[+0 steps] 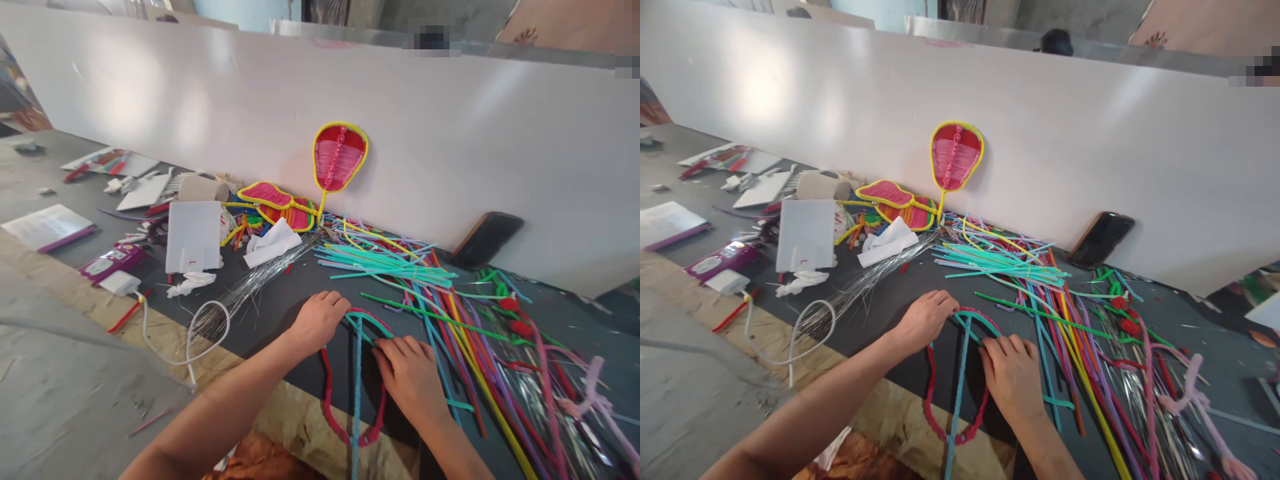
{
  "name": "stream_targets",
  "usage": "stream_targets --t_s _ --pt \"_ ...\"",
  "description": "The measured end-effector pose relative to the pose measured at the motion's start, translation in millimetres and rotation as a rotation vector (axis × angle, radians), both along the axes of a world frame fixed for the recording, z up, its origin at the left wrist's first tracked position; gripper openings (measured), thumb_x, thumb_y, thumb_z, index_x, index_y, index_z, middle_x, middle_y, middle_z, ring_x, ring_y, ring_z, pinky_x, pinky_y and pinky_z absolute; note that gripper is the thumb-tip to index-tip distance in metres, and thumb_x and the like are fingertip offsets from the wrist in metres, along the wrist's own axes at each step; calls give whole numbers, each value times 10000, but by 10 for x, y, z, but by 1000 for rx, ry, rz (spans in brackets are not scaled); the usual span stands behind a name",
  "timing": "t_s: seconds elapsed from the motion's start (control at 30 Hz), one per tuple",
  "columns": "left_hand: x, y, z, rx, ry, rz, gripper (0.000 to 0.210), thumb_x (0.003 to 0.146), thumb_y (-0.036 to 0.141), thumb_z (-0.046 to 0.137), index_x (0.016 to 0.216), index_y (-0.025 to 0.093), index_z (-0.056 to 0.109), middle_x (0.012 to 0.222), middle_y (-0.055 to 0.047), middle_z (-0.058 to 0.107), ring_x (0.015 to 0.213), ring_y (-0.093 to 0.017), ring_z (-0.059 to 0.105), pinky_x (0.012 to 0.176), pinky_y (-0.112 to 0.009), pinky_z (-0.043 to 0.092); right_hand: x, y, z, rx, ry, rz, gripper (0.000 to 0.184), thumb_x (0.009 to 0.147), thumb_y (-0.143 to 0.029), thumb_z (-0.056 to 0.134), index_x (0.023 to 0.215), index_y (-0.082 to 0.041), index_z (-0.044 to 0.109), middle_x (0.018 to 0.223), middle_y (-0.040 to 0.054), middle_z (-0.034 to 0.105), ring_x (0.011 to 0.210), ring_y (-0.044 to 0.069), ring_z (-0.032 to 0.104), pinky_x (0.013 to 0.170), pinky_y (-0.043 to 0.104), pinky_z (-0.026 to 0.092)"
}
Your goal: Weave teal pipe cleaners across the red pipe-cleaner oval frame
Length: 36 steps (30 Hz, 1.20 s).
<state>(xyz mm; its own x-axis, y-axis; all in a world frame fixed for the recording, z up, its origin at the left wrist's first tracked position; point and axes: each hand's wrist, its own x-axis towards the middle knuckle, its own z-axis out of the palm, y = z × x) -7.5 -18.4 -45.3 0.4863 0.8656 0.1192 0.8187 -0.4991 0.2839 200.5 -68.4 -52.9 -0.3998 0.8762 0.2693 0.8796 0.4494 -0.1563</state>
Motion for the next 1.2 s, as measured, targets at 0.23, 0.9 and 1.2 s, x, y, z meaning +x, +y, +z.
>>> stream_targets --t_s 0.23,0.9,1.2 --pt "-25 12 -19 -51 -63 21 264 823 34 375 955 183 547 970 -56 553 905 -173 519 854 -286 432 55 52 1 69 35 40 171 870 -229 471 843 -200 637 1008 87 623 975 254 509 821 387 369" --pt "-217 99 161 -68 -62 170 295 783 39 389 923 194 598 909 -51 603 860 -189 563 773 -298 430 157 79 16 -51 -26 74 129 885 -263 498 941 -213 603 912 43 673 835 195 601 716 299 433" --pt "-251 127 247 -350 -417 239 186 770 277 540 943 223 585 801 36 645 688 -134 595 620 -222 422 166 74 -38 -73 4 6 174 899 -217 460 1009 -212 595 939 42 662 864 183 605 713 281 454"
